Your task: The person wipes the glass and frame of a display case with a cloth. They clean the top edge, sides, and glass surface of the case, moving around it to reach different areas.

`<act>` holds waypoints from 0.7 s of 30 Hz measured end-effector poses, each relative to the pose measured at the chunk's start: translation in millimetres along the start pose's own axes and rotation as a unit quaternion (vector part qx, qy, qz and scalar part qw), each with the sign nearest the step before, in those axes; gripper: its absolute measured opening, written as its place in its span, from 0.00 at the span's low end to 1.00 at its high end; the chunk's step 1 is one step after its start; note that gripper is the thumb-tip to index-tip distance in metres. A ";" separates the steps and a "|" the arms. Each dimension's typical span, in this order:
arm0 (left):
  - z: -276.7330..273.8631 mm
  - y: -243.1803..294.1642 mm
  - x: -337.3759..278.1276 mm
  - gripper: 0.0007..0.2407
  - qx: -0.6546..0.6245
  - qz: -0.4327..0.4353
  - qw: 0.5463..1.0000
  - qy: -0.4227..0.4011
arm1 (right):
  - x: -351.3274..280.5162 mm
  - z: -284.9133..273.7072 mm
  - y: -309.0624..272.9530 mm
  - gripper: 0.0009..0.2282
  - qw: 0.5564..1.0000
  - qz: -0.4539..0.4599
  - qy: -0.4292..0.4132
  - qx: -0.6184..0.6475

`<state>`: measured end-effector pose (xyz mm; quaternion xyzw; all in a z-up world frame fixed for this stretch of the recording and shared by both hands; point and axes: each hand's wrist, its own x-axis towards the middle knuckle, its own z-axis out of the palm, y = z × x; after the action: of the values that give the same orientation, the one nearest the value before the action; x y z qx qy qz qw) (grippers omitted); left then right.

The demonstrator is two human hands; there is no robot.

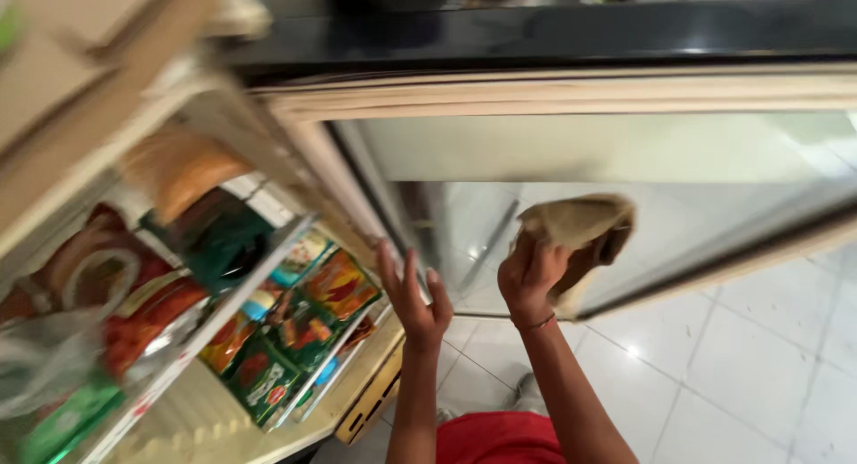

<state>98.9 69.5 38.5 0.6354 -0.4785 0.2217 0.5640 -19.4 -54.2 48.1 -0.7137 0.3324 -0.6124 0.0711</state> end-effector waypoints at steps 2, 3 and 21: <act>-23.4 -7.5 19.0 0.17 -0.033 0.000 0.999 0.019 | 3.3 26.0 -35.8 0.09 0.999 -0.019 0.008 -0.039; -32.6 -9.0 27.9 0.18 -0.056 0.001 0.998 0.035 | -3.2 38.7 -50.9 0.11 0.995 -0.060 -0.003 -0.076; -70.5 -42.1 71.5 0.15 -0.229 0.085 0.969 -0.021 | -68.5 92.1 -71.9 0.19 0.968 -0.119 -0.148 -0.162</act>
<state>184.9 105.4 94.7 0.4506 -0.5810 0.1399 0.6632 91.4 11.3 6.0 -0.8327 0.3258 -0.4422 -0.0709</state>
